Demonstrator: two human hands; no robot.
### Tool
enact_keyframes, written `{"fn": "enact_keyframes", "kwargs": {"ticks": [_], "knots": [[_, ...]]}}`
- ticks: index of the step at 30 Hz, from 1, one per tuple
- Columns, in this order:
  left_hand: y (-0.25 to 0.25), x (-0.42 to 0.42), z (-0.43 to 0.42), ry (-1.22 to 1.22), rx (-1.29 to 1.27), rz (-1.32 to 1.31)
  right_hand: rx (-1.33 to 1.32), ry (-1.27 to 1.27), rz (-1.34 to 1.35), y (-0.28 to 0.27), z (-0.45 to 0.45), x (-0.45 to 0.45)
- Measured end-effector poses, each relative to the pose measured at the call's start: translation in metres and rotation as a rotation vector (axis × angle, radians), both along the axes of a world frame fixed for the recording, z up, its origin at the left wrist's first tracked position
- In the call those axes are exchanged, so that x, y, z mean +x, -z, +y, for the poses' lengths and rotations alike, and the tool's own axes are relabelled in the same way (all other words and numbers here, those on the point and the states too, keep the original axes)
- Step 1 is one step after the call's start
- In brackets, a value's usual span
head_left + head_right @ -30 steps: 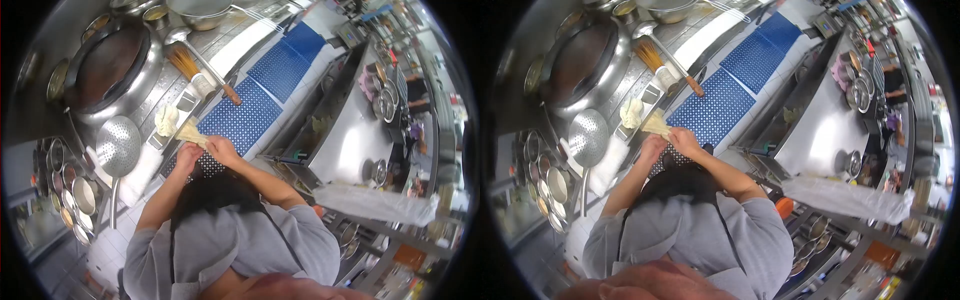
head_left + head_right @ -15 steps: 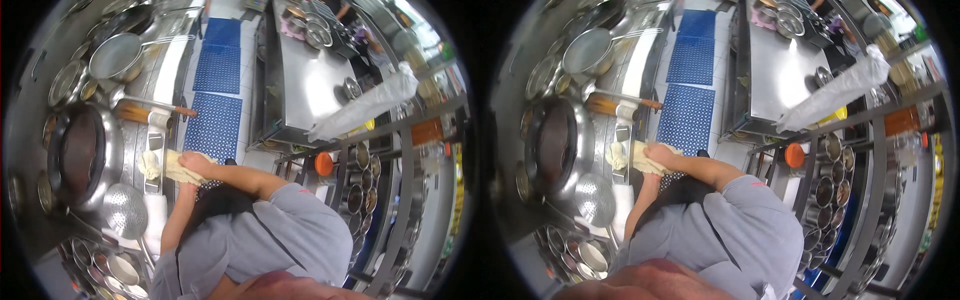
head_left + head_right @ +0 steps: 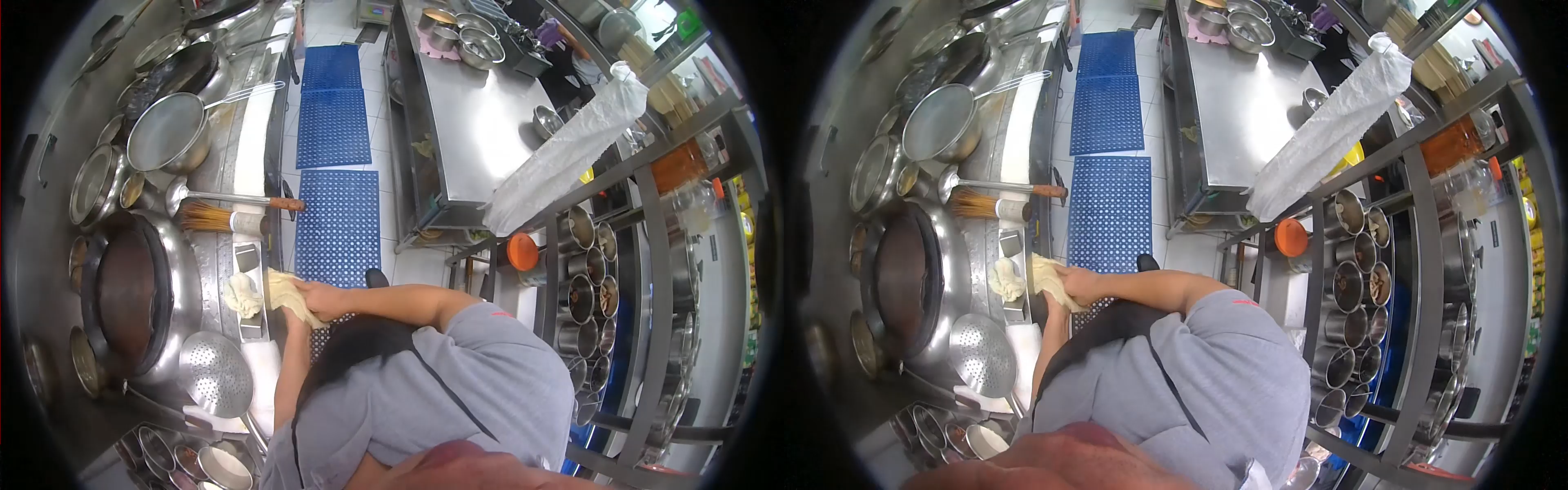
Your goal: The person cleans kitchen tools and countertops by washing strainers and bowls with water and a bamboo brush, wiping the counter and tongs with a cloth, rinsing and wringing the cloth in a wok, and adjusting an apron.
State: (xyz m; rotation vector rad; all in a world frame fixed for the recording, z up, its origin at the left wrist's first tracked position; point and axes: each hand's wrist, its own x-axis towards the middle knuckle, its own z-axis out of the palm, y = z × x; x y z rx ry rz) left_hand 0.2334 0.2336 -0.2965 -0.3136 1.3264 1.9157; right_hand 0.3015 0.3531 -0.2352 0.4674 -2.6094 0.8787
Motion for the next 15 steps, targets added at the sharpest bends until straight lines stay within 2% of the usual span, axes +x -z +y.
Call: {"fn": "enact_keyframes", "kwargs": {"ticks": [2,3,4,6,8,9,13,15], "knots": [[-0.002,0.001,-0.004,-0.031,0.04,-0.028,-0.102,-0.075,-0.354,0.001,0.007,-0.001],[-0.003,0.004,-0.007,0.048,-0.016,0.148,-0.153,-0.109,-0.532,0.001,0.011,-0.002],[-0.004,0.009,-0.012,0.125,-0.072,0.323,-0.463,-0.045,-0.645,-0.003,0.016,-0.004],[-0.003,0.01,-0.008,0.136,0.08,0.294,-1.096,0.095,-0.842,-0.011,0.023,-0.01],[-0.03,0.021,0.01,0.0,0.489,-0.133,-0.508,0.34,-0.567,-0.015,0.02,-0.014],[-0.039,0.025,0.015,-0.026,0.514,-0.224,-0.217,0.447,-0.426,-0.014,0.015,-0.011],[-0.038,0.032,0.009,-0.02,0.274,-0.199,0.373,0.276,-0.167,0.009,-0.004,0.018],[-0.033,0.033,0.002,-0.021,0.189,-0.195,0.436,0.193,-0.213,0.006,-0.009,0.028]]}}
